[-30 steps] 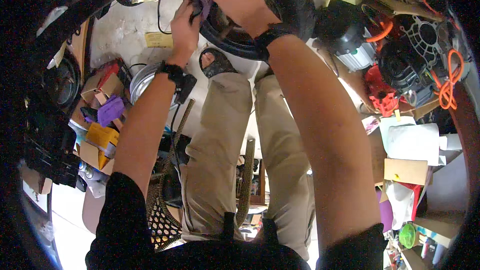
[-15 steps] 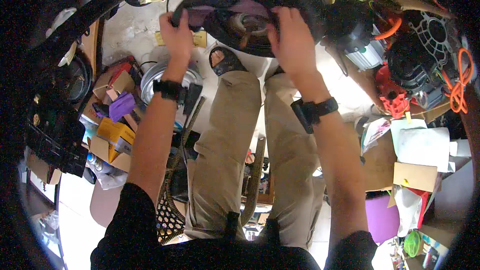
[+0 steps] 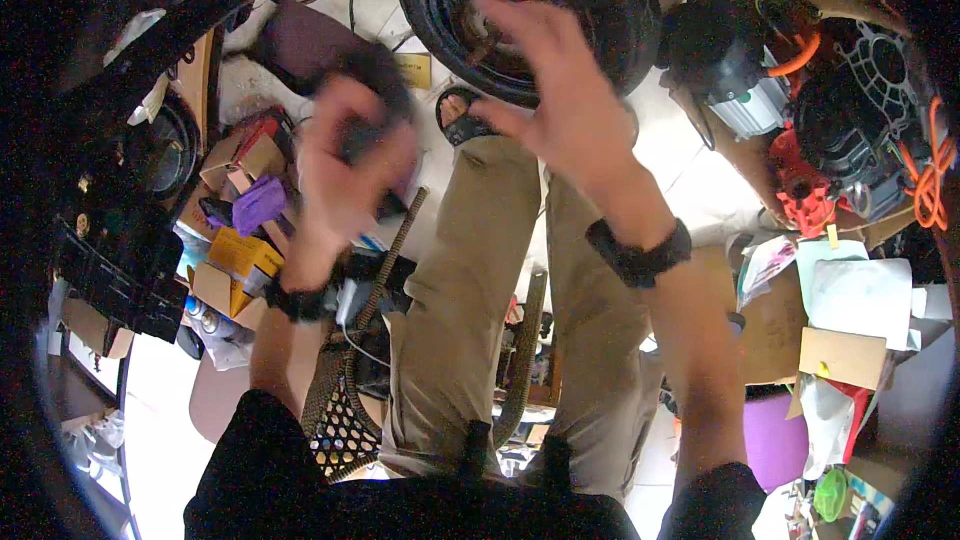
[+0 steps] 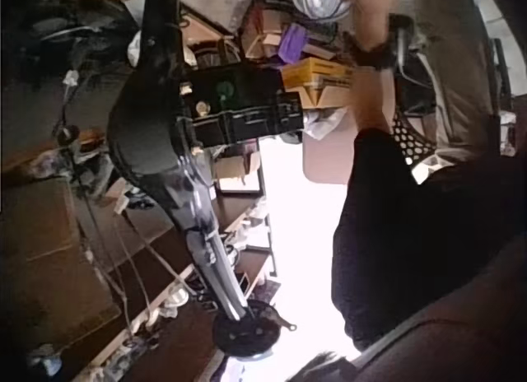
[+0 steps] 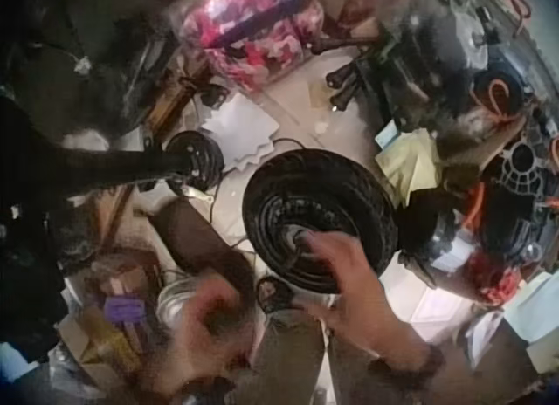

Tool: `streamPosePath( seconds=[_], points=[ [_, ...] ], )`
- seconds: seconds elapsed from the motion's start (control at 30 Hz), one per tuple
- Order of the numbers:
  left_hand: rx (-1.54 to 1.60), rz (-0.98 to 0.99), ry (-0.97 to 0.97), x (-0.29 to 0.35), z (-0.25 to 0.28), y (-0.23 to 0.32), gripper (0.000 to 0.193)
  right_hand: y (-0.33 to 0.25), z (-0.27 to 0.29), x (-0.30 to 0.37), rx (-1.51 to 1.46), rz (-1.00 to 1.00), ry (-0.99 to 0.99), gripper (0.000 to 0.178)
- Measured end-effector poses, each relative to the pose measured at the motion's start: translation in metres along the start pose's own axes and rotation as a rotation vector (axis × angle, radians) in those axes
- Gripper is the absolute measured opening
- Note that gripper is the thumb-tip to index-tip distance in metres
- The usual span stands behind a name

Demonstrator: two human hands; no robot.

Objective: The person wipes a motorcycle wheel hub with a cloth, then cleans a black plastic motorcycle seat cover with the same cloth. The person places the cleaned seat cover on a shelf.

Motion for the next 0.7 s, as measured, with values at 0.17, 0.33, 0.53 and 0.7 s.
streamPosePath(
  seconds=[0.17, 0.33, 0.53, 0.7],
  points=[
    [0.214, 0.127, -0.62, 0.041, -0.08, 0.011, 0.027, -0.021, -0.024, 0.044, 0.028, 0.183, -0.399, 0.044],
    [-0.224, 0.134, -0.48, 0.028, -0.075, -0.017, 0.026, 0.032, -0.022, 0.088, 0.149, 0.036, -0.505, 0.03],
    [-0.576, 0.041, -0.48, -0.002, -0.099, -0.067, 0.026, 0.103, -0.016, 0.136, -0.17, -0.525, -0.563, 0.03],
    [-0.383, -0.009, -0.101, -0.01, -0.118, -0.114, 0.039, 0.136, -0.012, 0.139, 0.13, -0.561, -0.357, 0.037]
  ],
)
Point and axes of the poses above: each hand's wrist, its own x-axis away from the middle knuckle, its own z-axis out of the back of the hand, y = z × x, the point moved 6 cm from there along -x, towards the middle knuckle, and after that the axes turned 13 degrees about -y, right-handed, at the moved point
